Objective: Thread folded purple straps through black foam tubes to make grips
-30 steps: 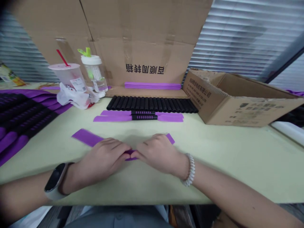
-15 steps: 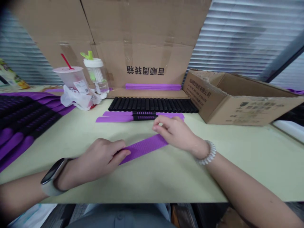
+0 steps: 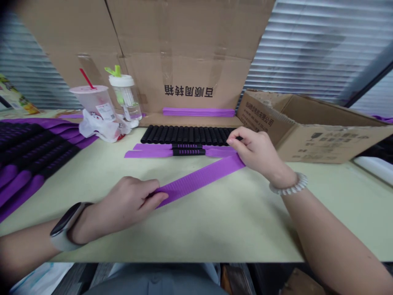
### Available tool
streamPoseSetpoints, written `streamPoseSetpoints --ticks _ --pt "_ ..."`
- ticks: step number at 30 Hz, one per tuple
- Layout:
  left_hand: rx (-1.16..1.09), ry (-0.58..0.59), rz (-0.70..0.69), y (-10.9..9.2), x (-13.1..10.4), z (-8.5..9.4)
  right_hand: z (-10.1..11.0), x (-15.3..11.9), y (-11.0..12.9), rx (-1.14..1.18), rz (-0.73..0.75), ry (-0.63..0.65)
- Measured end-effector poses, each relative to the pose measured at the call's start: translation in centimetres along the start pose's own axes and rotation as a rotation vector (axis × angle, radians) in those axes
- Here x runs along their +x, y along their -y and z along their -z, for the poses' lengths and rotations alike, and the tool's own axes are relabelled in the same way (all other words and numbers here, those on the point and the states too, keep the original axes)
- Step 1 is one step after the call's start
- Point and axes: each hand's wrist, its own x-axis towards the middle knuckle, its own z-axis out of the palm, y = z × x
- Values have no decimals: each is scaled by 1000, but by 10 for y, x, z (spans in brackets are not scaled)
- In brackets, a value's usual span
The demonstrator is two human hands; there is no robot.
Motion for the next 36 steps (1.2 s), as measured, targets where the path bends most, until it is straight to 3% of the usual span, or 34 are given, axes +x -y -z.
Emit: streamPoseSetpoints --ticks 7,12,15,17,19,21,23,26,30,36 --pt "18 16 13 2 -1 -2 -2 1 -13 -107 35 -17" --pt "61 127 -53 8 -1 -14 -29 -6 -15 -371 184 256" --pt "91 143 -116 10 0 -23 -40 -14 11 -276 308 307" --pt "102 111 -136 8 1 -27 -44 -23 39 -124 350 294" --pt "96 70 -160 4 0 -30 -50 -35 68 -29 378 369" --pt "90 47 -185 0 -1 -31 -58 -47 89 6 451 440" --pt "74 50 -199 -3 -2 -30 -65 -55 100 -7 507 433" --pt "17 80 -164 -4 -3 -24 -69 -56 97 -49 515 354" --pt "-73 82 -53 -3 -2 -11 -57 -41 80 -95 502 289" --pt "-153 46 71 1 0 -4 -41 -19 56 -12 369 357"
